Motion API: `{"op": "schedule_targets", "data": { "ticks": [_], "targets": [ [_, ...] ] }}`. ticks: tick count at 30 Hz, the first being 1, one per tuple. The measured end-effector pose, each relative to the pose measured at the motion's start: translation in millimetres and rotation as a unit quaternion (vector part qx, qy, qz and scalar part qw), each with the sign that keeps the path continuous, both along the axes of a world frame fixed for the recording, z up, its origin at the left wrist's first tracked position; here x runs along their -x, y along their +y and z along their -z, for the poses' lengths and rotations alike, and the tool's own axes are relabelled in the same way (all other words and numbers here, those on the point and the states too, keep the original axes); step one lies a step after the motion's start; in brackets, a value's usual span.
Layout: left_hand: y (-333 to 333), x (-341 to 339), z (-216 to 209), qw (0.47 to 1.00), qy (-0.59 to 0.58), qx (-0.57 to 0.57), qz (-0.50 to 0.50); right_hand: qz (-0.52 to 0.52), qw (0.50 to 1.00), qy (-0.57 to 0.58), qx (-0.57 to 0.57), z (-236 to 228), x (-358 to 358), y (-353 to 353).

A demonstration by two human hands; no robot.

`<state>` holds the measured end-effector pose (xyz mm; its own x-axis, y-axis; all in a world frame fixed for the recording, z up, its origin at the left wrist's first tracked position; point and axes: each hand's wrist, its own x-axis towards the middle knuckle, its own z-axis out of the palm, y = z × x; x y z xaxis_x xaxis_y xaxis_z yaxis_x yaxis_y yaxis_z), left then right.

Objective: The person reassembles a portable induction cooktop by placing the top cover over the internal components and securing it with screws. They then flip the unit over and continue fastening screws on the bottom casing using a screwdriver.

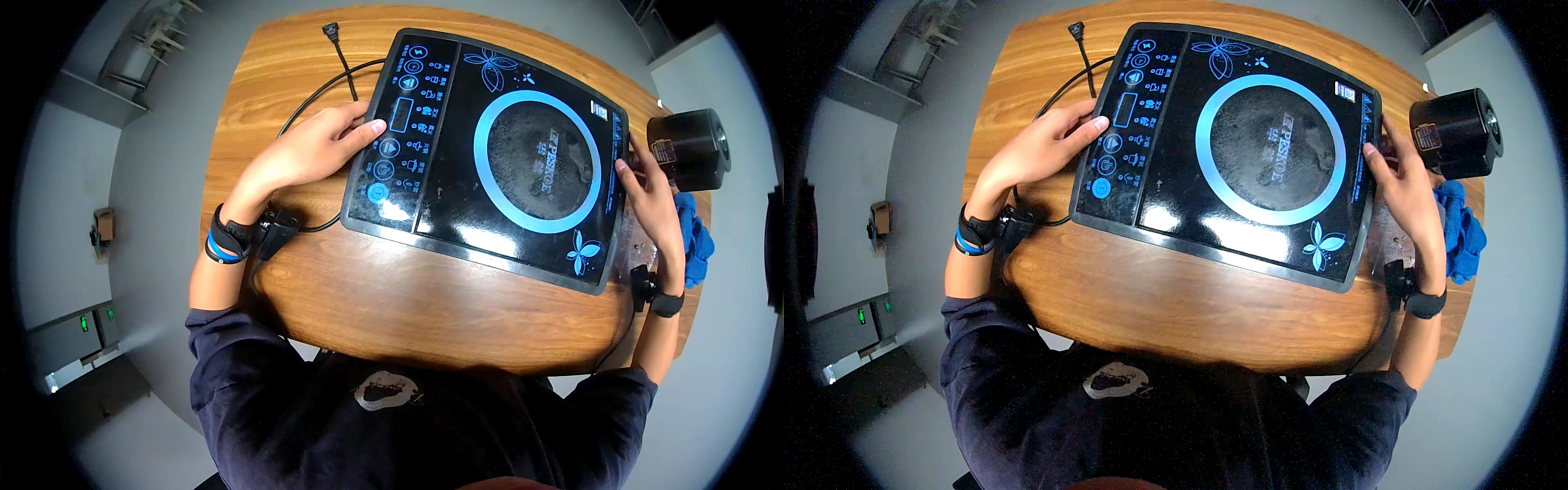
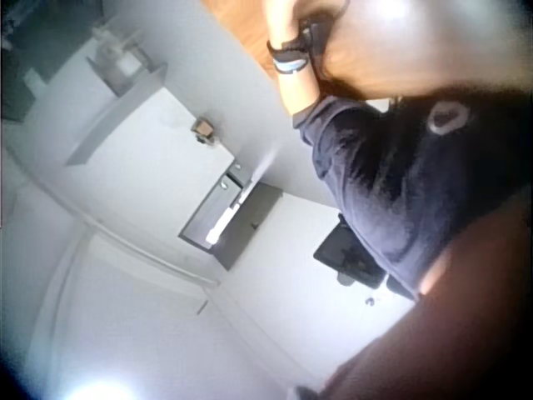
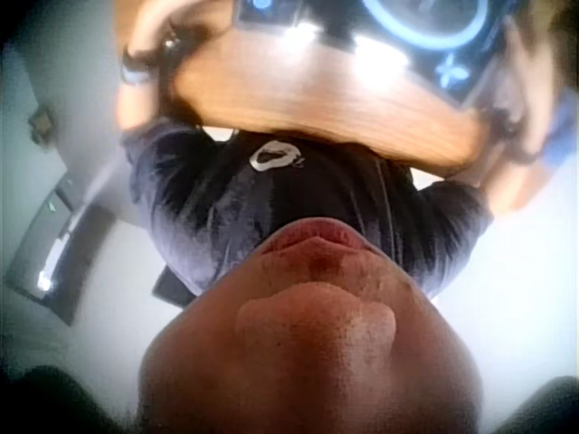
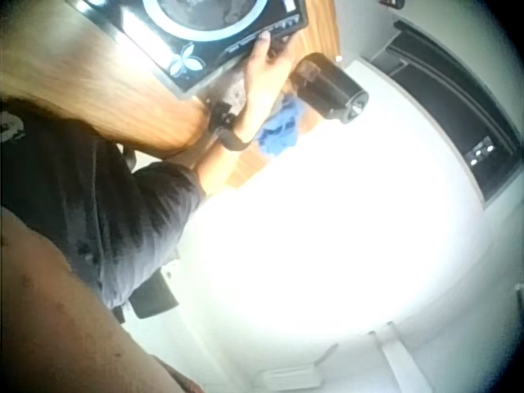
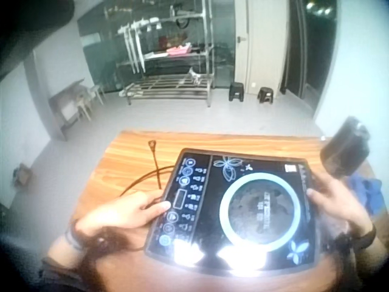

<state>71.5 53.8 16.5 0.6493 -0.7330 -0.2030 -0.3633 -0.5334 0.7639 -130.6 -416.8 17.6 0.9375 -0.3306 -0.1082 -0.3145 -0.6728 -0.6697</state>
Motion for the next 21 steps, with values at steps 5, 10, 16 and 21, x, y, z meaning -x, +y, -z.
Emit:
{"op": "schedule_targets", "data": {
  "ticks": [5,10,16,21],
  "targets": [
    [8.6,-30.6,13.4,0.997,-0.065,0.042,-0.015,-0.015,0.995,0.031,0.09,-8.2,24.4,17.1],
    [7.8,-58.9,20.6,0.978,-0.202,-0.048,0.03,-0.018,0.993,0.06,0.099,-8.3,32.3,13.5],
    [5.9,-88.3,18.4,0.963,-0.211,-0.165,0.034,-0.022,0.993,0.077,0.086,-13.5,27.3,13.3],
    [3.8,-107.8,5.5,0.945,-0.284,-0.161,0.028,-0.034,0.994,0.075,0.074,-15.7,23.6,11.4]
  ]
}}
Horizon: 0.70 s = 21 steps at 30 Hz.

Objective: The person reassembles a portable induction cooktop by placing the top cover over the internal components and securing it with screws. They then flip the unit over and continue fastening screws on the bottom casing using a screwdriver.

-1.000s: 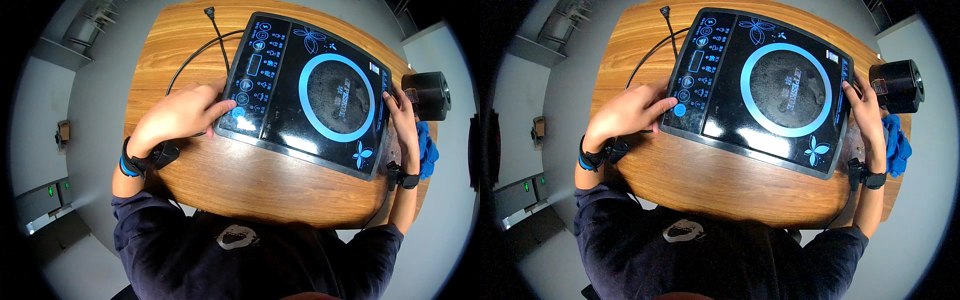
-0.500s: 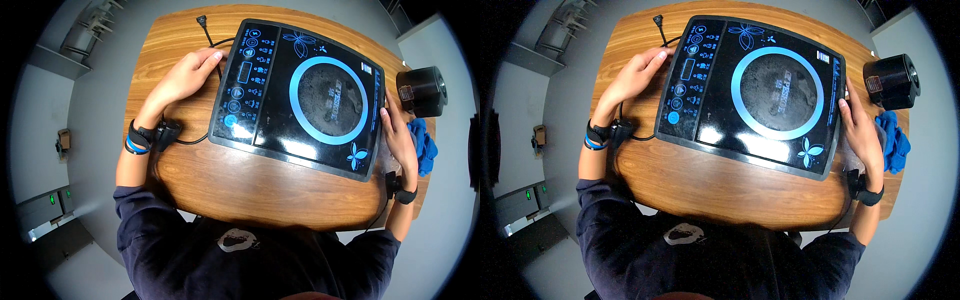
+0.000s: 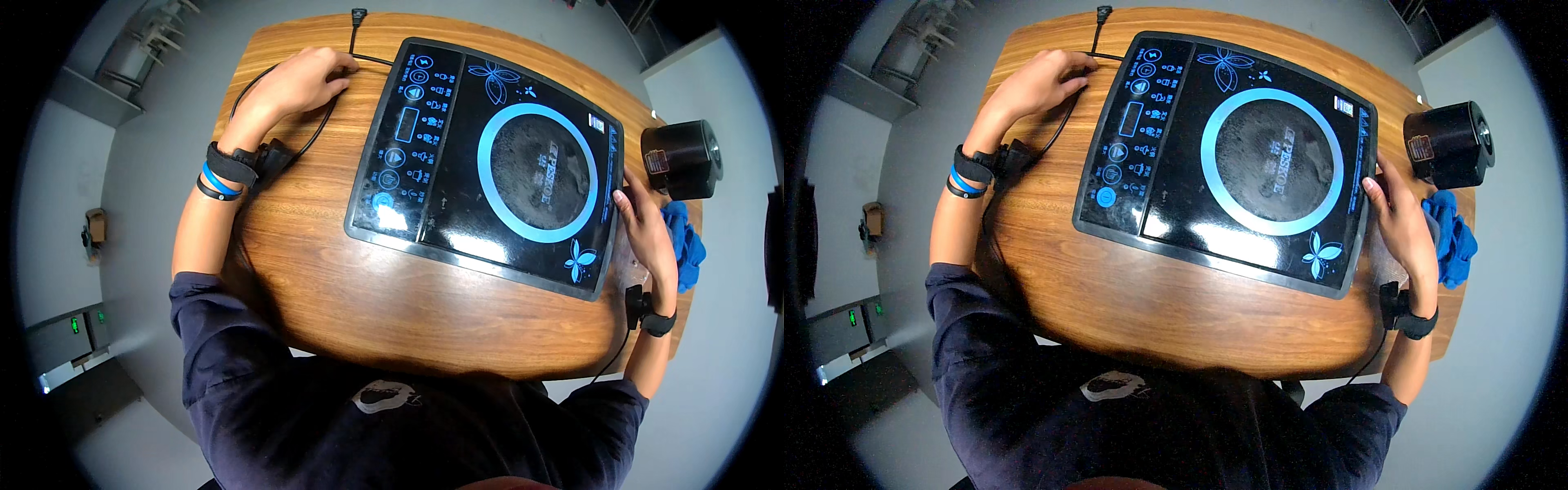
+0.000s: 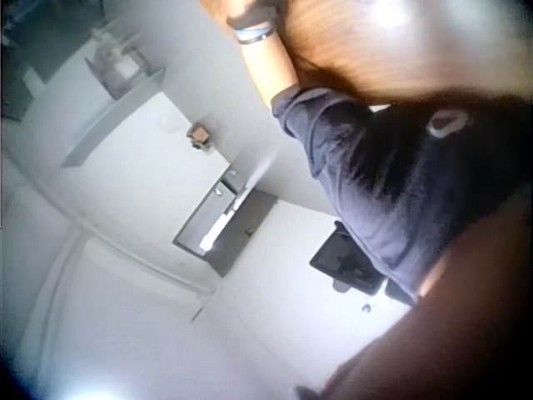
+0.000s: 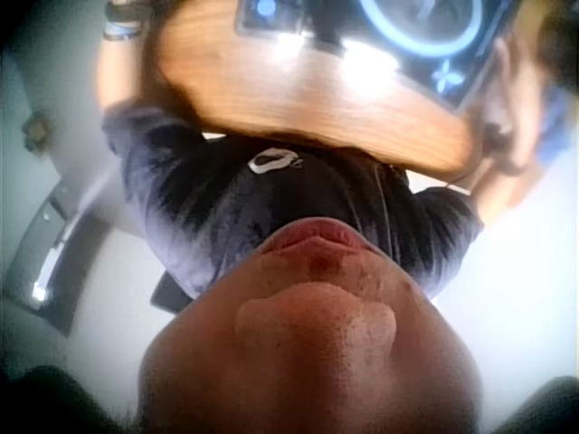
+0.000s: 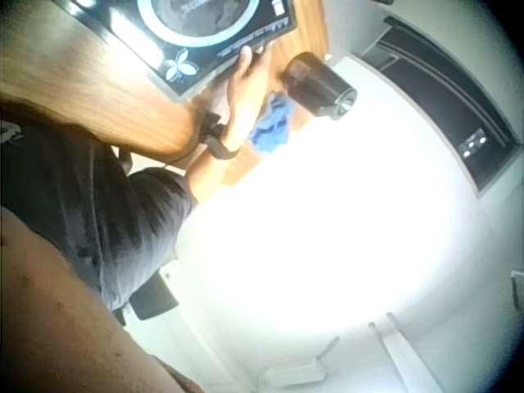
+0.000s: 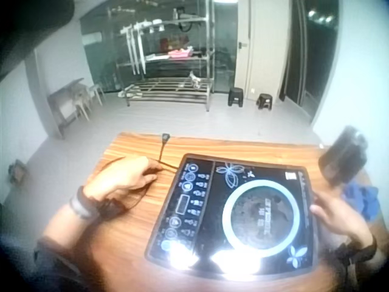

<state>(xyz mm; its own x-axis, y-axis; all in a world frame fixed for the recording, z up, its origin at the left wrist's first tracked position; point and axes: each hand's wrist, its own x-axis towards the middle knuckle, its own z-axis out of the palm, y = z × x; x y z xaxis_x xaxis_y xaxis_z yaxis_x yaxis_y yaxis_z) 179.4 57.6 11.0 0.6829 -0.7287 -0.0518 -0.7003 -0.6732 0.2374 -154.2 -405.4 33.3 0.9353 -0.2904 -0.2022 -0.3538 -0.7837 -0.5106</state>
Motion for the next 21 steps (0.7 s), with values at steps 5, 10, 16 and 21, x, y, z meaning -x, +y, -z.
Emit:
{"op": "schedule_targets", "data": {
  "ticks": [5,10,16,21],
  "targets": [
    [-32.6,22.1,-20.4,0.988,0.076,0.136,-0.022,0.011,1.0,-0.003,0.001,0.5,2.6,6.6],
    [-42.4,35.3,-4.0,0.967,0.145,0.208,0.006,0.01,1.0,-0.01,0.011,-0.9,4.1,9.8],
    [-41.2,38.9,-2.7,0.973,0.149,0.171,-0.042,0.003,1.0,-0.026,0.005,3.9,-1.1,-4.9],
    [-45.1,40.1,-7.3,0.956,0.185,0.226,-0.03,-0.001,0.999,-0.002,-0.053,-8.7,-9.5,-6.8]
  ]
}}
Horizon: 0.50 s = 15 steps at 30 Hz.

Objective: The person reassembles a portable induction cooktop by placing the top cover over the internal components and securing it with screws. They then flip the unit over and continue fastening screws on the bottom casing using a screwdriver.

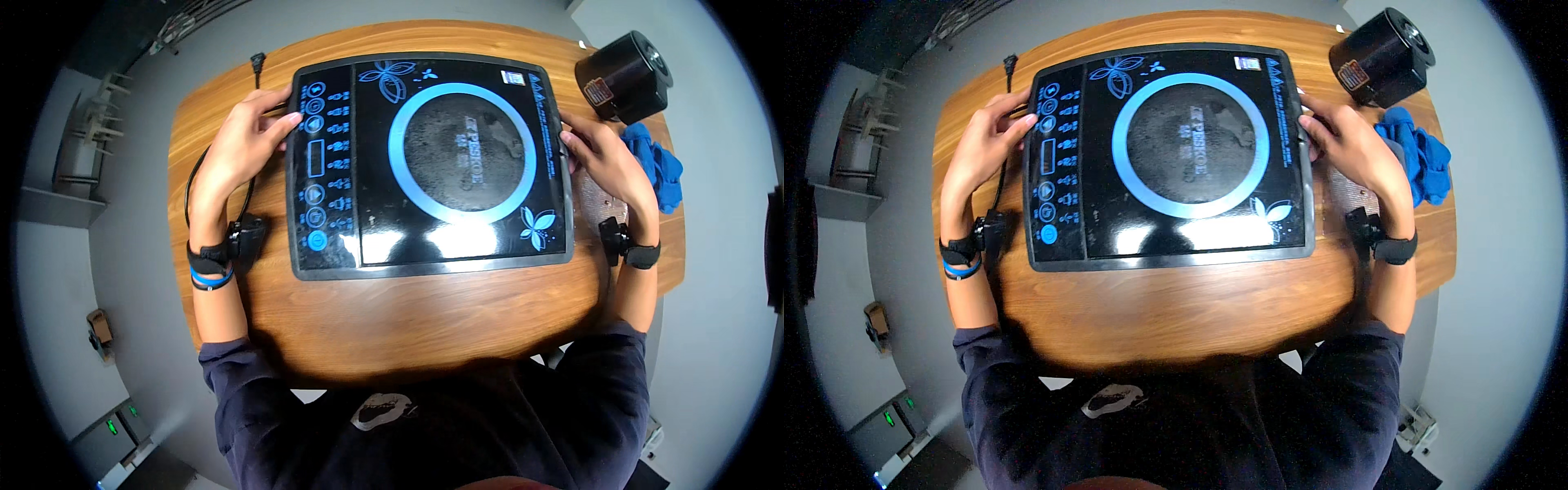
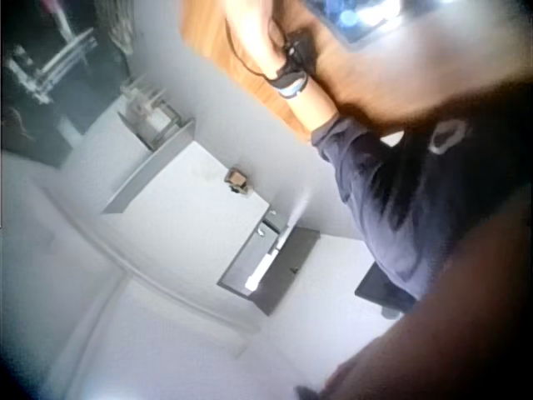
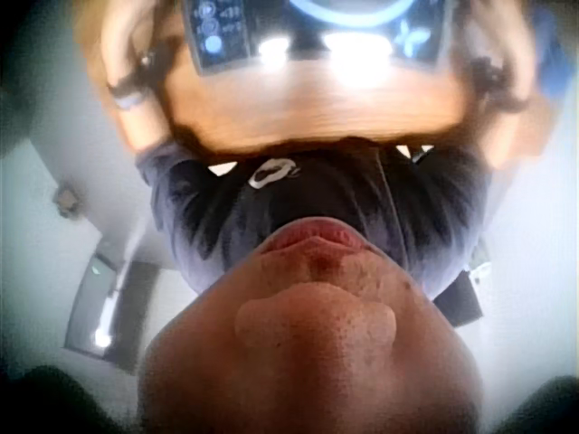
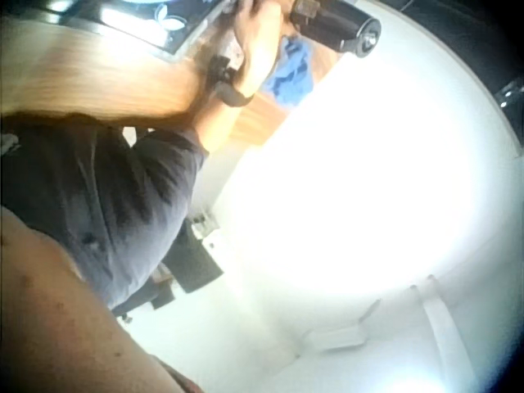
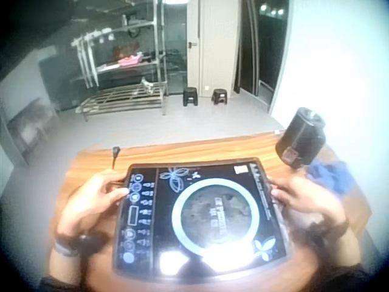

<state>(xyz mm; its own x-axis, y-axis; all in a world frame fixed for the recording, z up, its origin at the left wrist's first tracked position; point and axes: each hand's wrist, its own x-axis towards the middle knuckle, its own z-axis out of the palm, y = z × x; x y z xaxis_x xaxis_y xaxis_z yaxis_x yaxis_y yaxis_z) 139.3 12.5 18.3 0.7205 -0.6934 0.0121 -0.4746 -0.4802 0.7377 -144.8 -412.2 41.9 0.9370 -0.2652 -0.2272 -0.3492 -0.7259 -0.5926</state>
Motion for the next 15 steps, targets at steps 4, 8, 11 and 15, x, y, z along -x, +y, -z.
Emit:
{"op": "schedule_targets", "data": {
  "ticks": [4,8,11,15],
  "targets": [
    [-0.7,2.1,-9.0,0.999,0.007,-0.049,-0.008,-0.025,0.999,0.01,-0.031,-4.7,-0.5,-3.1],
    [2.0,6.0,-16.4,0.995,0.078,-0.05,-0.031,-0.052,0.996,0.022,-0.068,-13.1,-1.5,-3.4],
    [1.3,6.5,-14.3,0.992,0.103,-0.055,-0.051,-0.067,0.994,0.03,-0.082,-6.5,6.5,-12.9],
    [3.9,5.5,-12.0,0.992,0.097,-0.064,-0.048,-0.085,0.992,0.024,-0.094,-5.0,8.1,-17.5]
  ]
}}
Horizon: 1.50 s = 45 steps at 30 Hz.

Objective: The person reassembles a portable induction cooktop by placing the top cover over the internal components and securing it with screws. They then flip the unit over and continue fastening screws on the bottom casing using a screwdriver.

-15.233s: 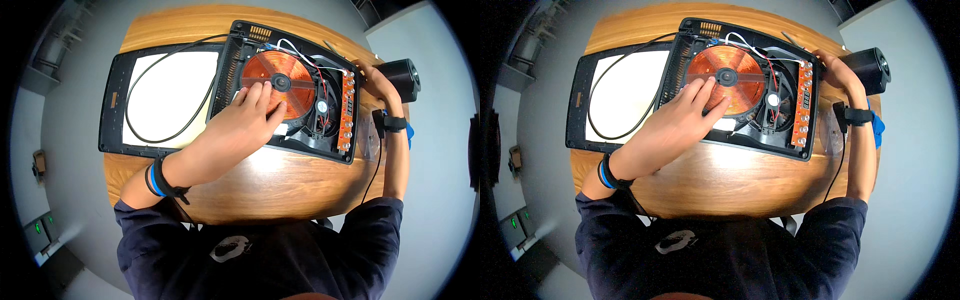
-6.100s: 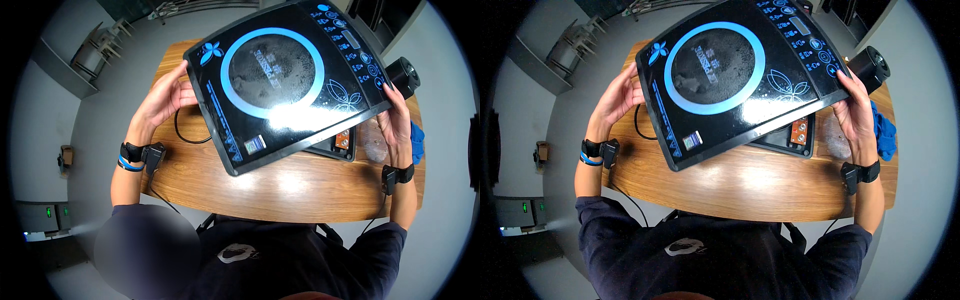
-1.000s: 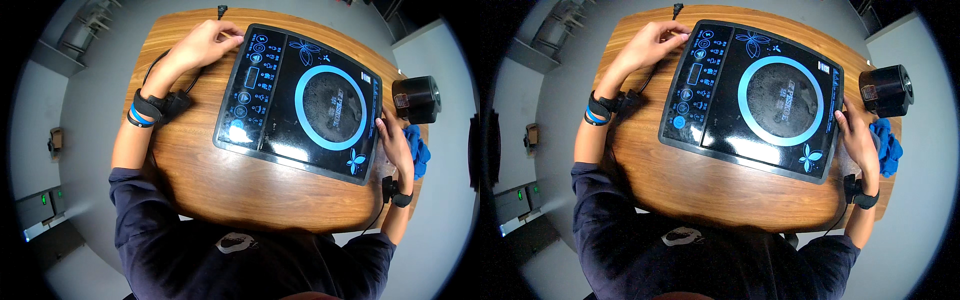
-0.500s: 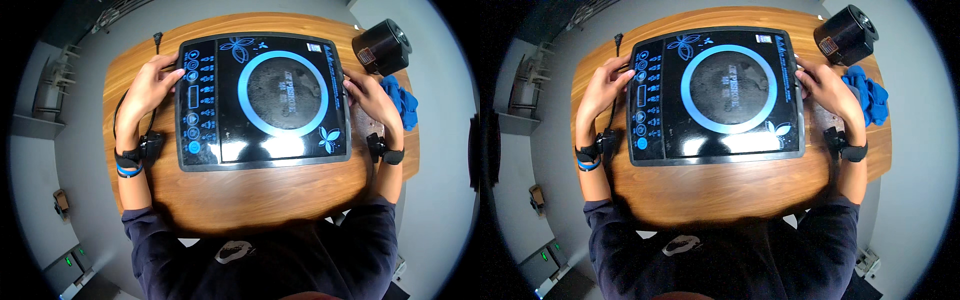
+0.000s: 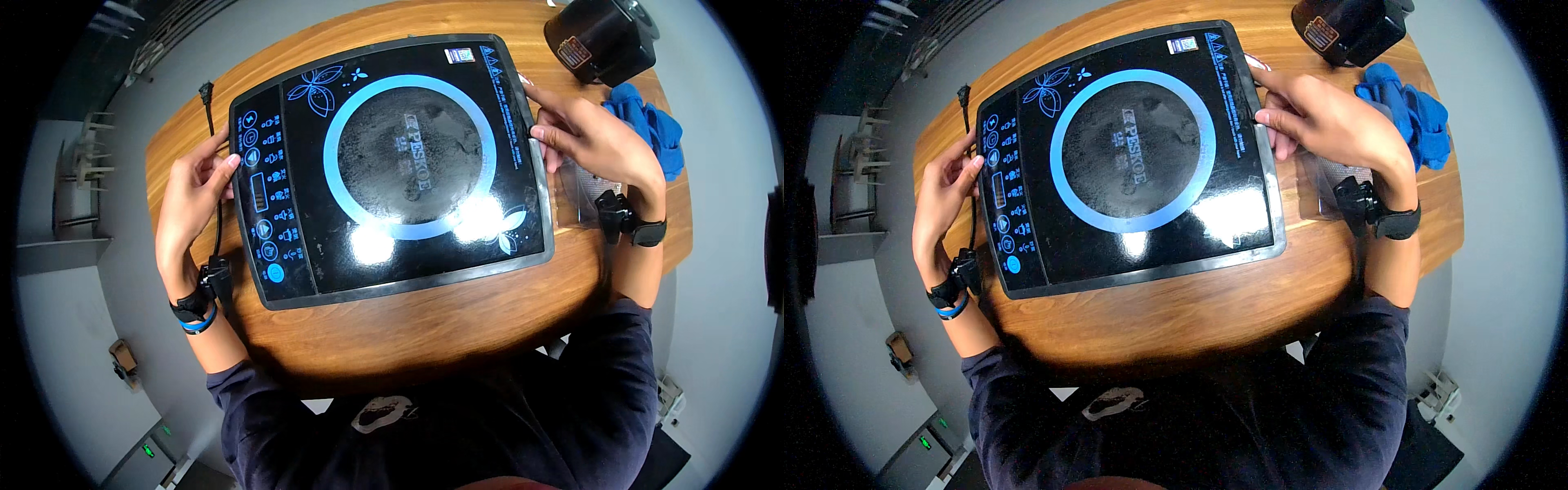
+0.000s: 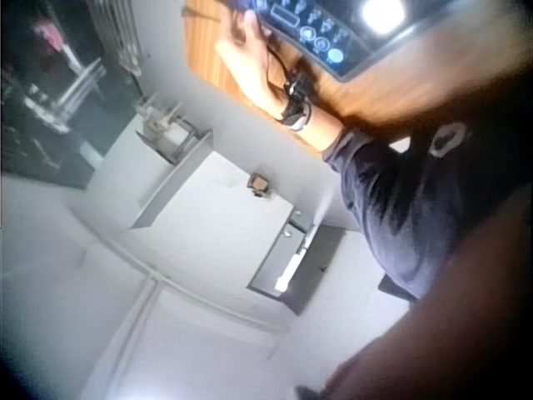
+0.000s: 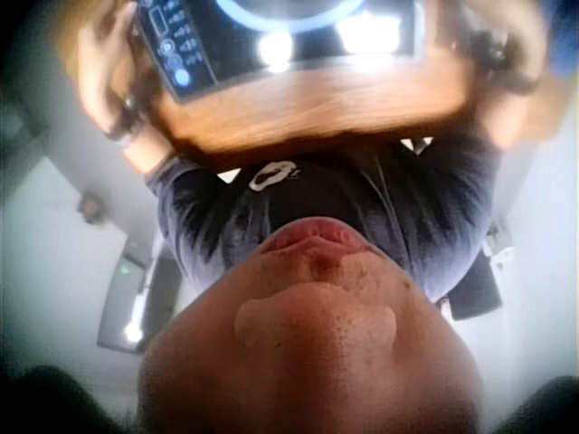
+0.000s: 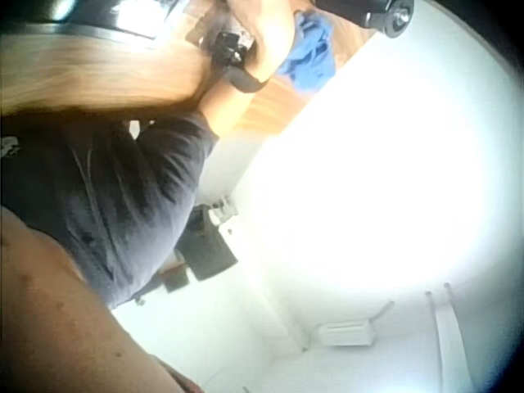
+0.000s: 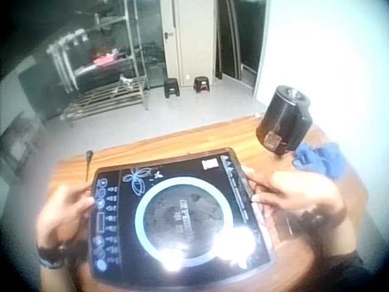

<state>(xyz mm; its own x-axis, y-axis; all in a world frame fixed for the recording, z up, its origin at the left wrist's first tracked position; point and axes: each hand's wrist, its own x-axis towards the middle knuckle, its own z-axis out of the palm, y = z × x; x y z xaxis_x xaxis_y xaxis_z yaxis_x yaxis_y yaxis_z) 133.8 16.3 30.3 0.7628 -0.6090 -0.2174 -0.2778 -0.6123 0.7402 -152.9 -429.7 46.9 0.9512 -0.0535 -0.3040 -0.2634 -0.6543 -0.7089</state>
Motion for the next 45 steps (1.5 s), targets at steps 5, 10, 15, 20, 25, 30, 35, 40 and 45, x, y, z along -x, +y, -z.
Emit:
{"op": "schedule_targets", "data": {
  "ticks": [5,10,15,20,25,30,35,40,45],
  "targets": [
    [4.6,-8.9,6.5,1.0,0.017,0.004,0.008,0.003,1.0,0.018,-0.008,-1.0,-1.7,-0.7],
    [2.0,-0.5,-0.1,0.999,0.035,-0.007,-0.009,0.007,0.999,0.041,-0.011,-5.1,-6.0,3.8],
    [-2.2,-0.6,1.9,0.99,0.122,0.046,-0.056,0.003,1.0,0.019,-0.013,4.0,-5.0,-6.0],
    [1.6,-9.1,0.7,0.988,0.142,0.063,-0.011,0.053,0.994,0.088,0.023,-10.6,-34.3,-1.2],
    [-30.9,-16.2,10.0,0.981,0.18,0.068,0.003,0.086,0.991,0.097,-0.025,-9.6,-48.8,-2.0],
    [-26.8,-27.1,24.3,0.975,0.199,0.094,0.016,0.123,0.987,0.072,-0.078,12.5,-47.6,-0.6],
    [-24.6,-20.3,17.5,0.98,0.163,0.11,0.024,0.107,0.987,0.017,-0.117,24.6,-41.4,-9.0],
    [-10.2,-0.9,-22.1,0.984,0.027,0.175,0.013,0.101,0.982,-0.074,-0.138,-14.9,-31.8,9.4],
    [17.2,25.0,-63.2,0.968,-0.122,0.21,-0.064,0.063,0.983,-0.154,-0.076,-38.6,-27.2,36.9]
  ]
}}
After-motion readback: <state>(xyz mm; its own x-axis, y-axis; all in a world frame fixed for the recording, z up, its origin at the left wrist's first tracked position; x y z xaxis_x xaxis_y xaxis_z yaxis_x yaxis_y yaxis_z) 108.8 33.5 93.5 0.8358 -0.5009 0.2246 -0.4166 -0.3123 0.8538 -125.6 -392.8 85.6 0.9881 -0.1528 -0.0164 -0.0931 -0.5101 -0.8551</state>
